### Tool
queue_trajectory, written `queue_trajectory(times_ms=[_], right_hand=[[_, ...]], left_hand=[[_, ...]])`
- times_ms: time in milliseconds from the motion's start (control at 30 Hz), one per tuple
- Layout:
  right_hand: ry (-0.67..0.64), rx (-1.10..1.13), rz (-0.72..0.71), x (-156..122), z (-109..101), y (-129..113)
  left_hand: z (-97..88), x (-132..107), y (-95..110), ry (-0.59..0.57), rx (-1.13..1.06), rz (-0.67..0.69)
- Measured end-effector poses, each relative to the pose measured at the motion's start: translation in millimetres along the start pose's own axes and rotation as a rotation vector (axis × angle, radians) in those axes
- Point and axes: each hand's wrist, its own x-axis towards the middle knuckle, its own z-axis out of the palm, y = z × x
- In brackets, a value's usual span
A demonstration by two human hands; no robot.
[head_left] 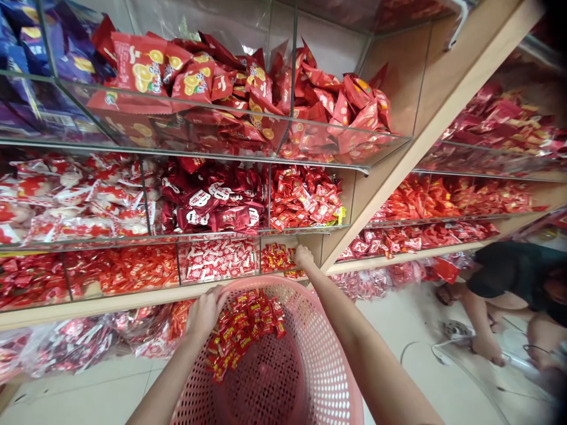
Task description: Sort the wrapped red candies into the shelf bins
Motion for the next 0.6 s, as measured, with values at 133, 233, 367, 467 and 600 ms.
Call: queue_trajectory(times_ms=[133, 233, 367, 467, 600], right_hand=[[0.018, -0.015, -0.030, -2, -1, -2], [0.033, -0.018, -0.052, -4, -1, -5], [0.058, -0.006, -0.056, -7, -4, -7], [0.089, 0.007, -0.047, -16, -14, -5], [0.250, 0.154, -0.174, -51, -27, 1]], left_hand=[[0.0, 0, 0, -0.002, 0.000, 0.002], [-2.3, -1, 1, -0.012, -0.005, -0.006], [-6.0, -2, 3, -0.011, -0.005, -0.017], [-6.7, -2, 3, -0.011, 0.000, -0.005], [-4.6, -1, 2, -0.018, 0.013, 0.003]])
